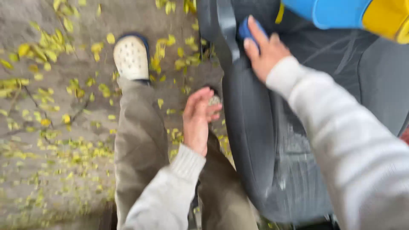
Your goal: The person cleans a car seat outdoors using a spray bottle and a blue scrubbing tool. They repeatedly spray the seat and scrub the fabric to remove dirt and stains.
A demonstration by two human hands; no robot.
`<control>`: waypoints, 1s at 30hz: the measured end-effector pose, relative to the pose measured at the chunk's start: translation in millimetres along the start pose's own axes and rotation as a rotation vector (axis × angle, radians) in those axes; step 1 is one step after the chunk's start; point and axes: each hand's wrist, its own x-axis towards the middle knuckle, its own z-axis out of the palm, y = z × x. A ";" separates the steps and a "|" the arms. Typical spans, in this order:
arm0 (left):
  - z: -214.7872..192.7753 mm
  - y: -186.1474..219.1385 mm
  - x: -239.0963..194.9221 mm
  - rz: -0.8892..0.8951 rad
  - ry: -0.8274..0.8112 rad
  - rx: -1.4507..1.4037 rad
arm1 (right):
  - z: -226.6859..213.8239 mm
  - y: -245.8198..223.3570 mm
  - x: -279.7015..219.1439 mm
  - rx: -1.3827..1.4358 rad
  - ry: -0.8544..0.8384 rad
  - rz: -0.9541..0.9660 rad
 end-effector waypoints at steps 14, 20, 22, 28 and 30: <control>-5.8 1.3 -0.5 0.046 -0.036 -0.034 | 2.9 -12.2 7.4 -0.137 0.141 -0.117; -9.9 6.1 -13.3 0.175 0.003 0.030 | -35.7 -43.3 -142.6 -0.172 -0.141 -0.265; -7.3 10.7 -11.0 0.240 -0.018 0.016 | -39.1 -46.6 -117.7 -0.226 -0.156 -0.272; -13.1 16.9 -8.9 0.173 0.008 -0.043 | -12.6 -23.6 -4.6 -0.206 0.082 -0.276; -16.0 21.0 -5.3 0.134 -0.006 -0.065 | -20.8 -34.0 -34.2 -0.203 0.110 -0.244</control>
